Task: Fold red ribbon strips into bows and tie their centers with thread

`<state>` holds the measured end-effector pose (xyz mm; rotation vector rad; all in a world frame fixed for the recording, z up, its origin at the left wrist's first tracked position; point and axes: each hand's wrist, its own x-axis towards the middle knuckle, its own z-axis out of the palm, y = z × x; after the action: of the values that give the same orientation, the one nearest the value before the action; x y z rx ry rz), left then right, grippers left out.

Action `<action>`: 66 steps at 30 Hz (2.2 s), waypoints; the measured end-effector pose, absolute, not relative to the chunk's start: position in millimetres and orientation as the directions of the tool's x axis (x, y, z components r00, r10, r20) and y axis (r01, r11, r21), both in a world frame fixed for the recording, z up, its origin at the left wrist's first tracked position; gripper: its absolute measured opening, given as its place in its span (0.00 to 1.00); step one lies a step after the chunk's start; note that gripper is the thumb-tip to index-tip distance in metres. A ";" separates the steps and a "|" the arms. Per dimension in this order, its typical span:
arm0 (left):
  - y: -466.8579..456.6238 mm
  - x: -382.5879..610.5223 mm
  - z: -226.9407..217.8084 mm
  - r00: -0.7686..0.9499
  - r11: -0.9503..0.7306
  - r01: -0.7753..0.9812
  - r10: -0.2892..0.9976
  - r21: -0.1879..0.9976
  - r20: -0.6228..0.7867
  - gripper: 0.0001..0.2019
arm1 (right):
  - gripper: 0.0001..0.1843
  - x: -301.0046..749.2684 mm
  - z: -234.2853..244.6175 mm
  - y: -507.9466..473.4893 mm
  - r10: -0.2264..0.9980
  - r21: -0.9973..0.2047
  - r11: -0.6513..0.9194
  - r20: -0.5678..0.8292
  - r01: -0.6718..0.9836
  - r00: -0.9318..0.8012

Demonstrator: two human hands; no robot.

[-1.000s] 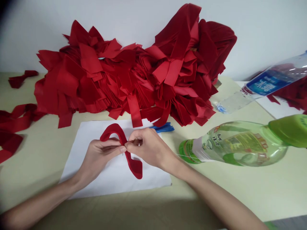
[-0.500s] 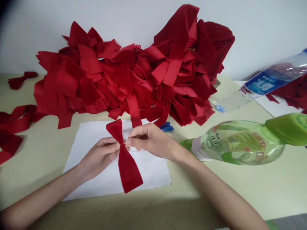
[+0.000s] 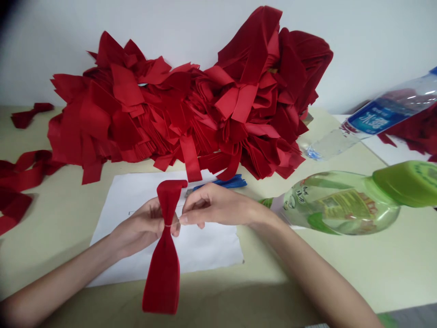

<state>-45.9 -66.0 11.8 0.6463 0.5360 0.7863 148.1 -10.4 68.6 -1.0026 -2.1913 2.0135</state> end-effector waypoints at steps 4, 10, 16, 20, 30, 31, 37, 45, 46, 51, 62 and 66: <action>-71.4 -43.9 17.7 0.754 0.658 -0.353 0.621 0.665 -0.214 0.12 | 0.11 146.6 67.2 -13.8 0.340 -0.929 -0.071 -0.364 0.362 -0.867; -86.6 -35.2 28.2 0.801 0.756 0.023 0.377 0.654 -0.465 0.12 | 0.13 136.4 68.3 -15.5 0.058 -0.927 -0.020 -0.376 0.376 -0.925; -95.3 -29.3 31.7 0.638 0.585 0.170 0.548 0.793 -0.541 0.10 | 0.09 125.0 88.8 -41.2 0.223 -0.774 0.381 -0.454 0.506 -0.863; -88.6 -33.4 24.3 0.480 0.562 0.186 0.664 0.806 -0.574 0.18 | 0.10 126.6 90.7 -69.0 0.483 -0.605 0.594 -0.259 0.530 -0.836; -69.3 -40.6 31.8 0.355 0.443 0.046 0.831 0.896 -0.429 0.19 | 0.12 141.1 85.2 -60.9 0.807 -0.551 0.445 -0.095 0.706 -0.583; -71.2 -39.6 32.5 0.338 0.406 0.058 0.852 0.912 -0.401 0.19 | 0.12 142.2 84.7 -58.2 0.817 -0.560 0.423 -0.104 0.712 -0.567; -85.4 -31.8 33.9 0.252 0.145 0.339 0.938 0.929 -0.238 0.16 | 0.11 129.0 76.6 -55.3 0.856 -0.545 0.371 -0.113 0.752 -0.504; -85.2 -34.0 31.3 0.137 0.090 0.473 0.975 0.876 -0.174 0.16 | 0.10 109.2 68.0 -74.0 0.801 -0.535 0.456 -0.101 0.711 -0.590; -84.2 -34.4 30.9 0.146 0.106 0.444 0.971 0.890 -0.189 0.16 | 0.10 111.2 66.8 -75.8 0.798 -0.552 0.462 -0.082 0.694 -0.597; -80.6 -35.4 28.9 0.167 0.180 0.290 0.958 0.940 -0.234 0.17 | 0.10 129.0 63.8 -78.6 0.825 -0.696 0.377 -0.047 0.611 -0.563; -68.9 -43.9 30.1 0.329 0.411 -0.061 0.869 0.910 -0.370 0.19 | 0.11 156.6 56.0 -67.9 0.838 -0.860 0.023 -0.261 0.509 -0.479; -63.8 -46.5 23.1 0.406 0.506 -0.244 0.828 0.827 -0.386 0.16 | 0.12 158.0 56.8 -61.2 0.805 -0.899 -0.093 -0.321 0.428 -0.499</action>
<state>-46.5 -63.8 23.1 0.7638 0.9050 0.7659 158.0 -61.2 56.8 -1.3453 -1.8587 1.6197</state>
